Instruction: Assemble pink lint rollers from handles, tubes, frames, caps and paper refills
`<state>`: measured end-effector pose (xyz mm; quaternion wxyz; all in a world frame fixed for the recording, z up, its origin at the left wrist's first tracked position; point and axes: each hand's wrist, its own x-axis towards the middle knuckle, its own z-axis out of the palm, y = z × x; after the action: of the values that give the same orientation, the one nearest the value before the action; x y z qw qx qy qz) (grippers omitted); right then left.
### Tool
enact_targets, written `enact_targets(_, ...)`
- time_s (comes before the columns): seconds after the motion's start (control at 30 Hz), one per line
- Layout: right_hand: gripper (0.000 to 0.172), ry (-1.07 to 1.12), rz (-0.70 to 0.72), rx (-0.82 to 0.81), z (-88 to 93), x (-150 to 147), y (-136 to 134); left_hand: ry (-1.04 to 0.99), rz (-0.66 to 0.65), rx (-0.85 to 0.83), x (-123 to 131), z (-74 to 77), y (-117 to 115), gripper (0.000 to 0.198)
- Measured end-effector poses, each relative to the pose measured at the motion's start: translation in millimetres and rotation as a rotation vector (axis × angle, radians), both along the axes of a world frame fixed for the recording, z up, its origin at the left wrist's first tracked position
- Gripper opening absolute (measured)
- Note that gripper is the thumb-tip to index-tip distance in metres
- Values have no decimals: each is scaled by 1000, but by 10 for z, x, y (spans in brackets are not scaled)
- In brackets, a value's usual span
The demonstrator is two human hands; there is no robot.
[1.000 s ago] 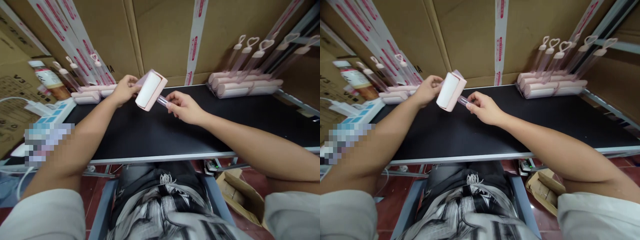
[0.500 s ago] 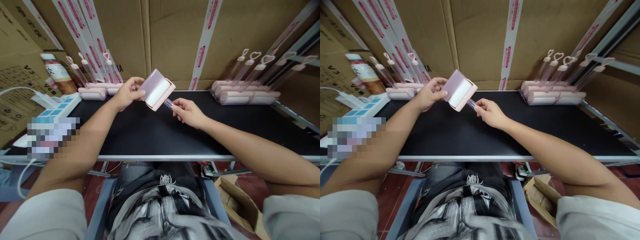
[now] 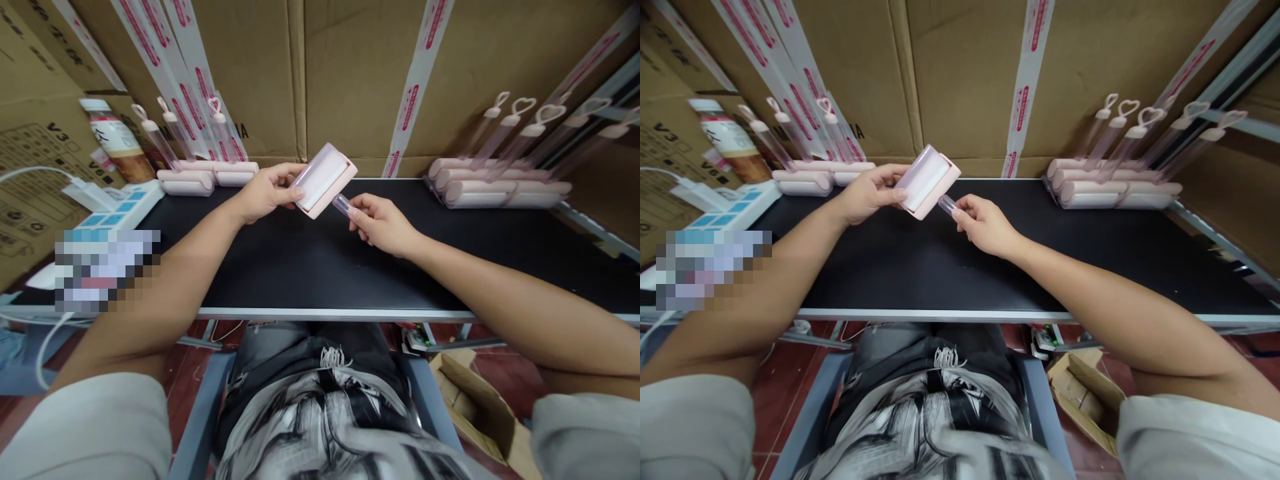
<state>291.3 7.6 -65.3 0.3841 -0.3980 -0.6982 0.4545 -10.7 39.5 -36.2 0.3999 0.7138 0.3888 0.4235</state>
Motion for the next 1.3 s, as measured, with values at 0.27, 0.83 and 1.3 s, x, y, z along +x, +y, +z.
enact_targets(0.27, 28, 75, 14, -167, -17, -30, -23, 93, -30, -24, 93, -90, -2, 92)
enact_targets(0.83, 53, 371, 271, -433, 127, -21, -150, 946, 159, 884, 825, -194, -404, 35)
enact_targets(1.3, 84, 289, 333, -290, 112, 40, -115, 270, 607, 267, -873, -74, 616, 50)
